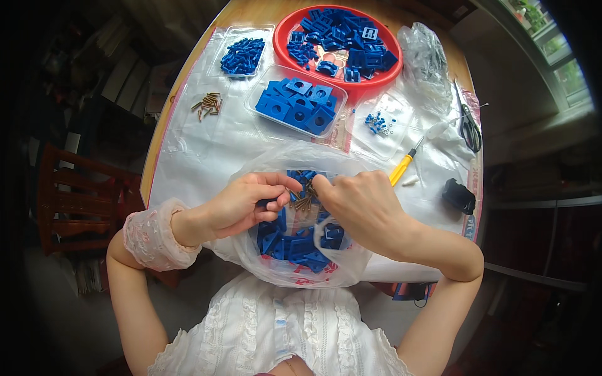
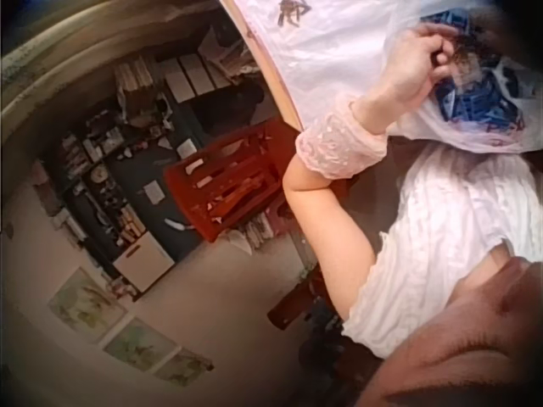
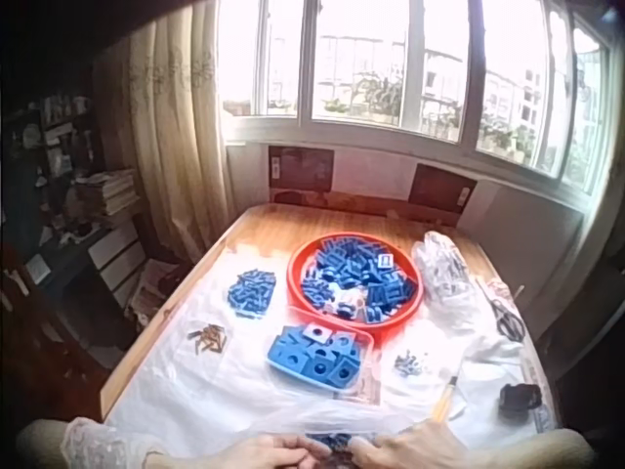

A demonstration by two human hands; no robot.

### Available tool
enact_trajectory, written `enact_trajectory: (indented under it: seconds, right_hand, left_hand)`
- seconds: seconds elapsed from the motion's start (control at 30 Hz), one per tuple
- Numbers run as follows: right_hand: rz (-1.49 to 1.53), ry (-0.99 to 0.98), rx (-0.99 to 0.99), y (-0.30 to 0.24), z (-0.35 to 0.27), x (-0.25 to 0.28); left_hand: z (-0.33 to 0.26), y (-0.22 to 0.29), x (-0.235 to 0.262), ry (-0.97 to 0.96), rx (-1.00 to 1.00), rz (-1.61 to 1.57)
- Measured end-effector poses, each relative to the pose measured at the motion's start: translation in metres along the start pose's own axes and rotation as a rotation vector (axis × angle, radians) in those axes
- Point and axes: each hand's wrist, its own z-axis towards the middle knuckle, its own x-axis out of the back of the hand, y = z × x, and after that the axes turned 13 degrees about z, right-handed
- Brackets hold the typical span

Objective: Sorting blue plastic components and small metal parts from a bag and tray into separate containers.

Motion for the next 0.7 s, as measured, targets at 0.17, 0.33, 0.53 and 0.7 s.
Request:
enact_trajectory:
  seconds: [0.17,0.33,0.53,0.7]
  right_hand:
    - [-0.292,0.055,-0.197,0.005,0.003,-0.004]
    - [-0.147,0.234,0.095,-0.002,0.016,-0.008]
    - [-0.092,-0.017,0.07,0.008,0.02,-0.014]
    - [-0.211,-0.088,-0.032,0.012,0.025,-0.014]
  left_hand:
    - [-0.003,0.028,-0.009,0.005,-0.04,0.089]
    - [0.004,0.03,-0.02,0.007,-0.12,0.023]
    - [0.014,0.005,-0.006,0.083,-0.057,0.031]
    - [0.013,0.002,-0.01,0.117,-0.064,0.145]
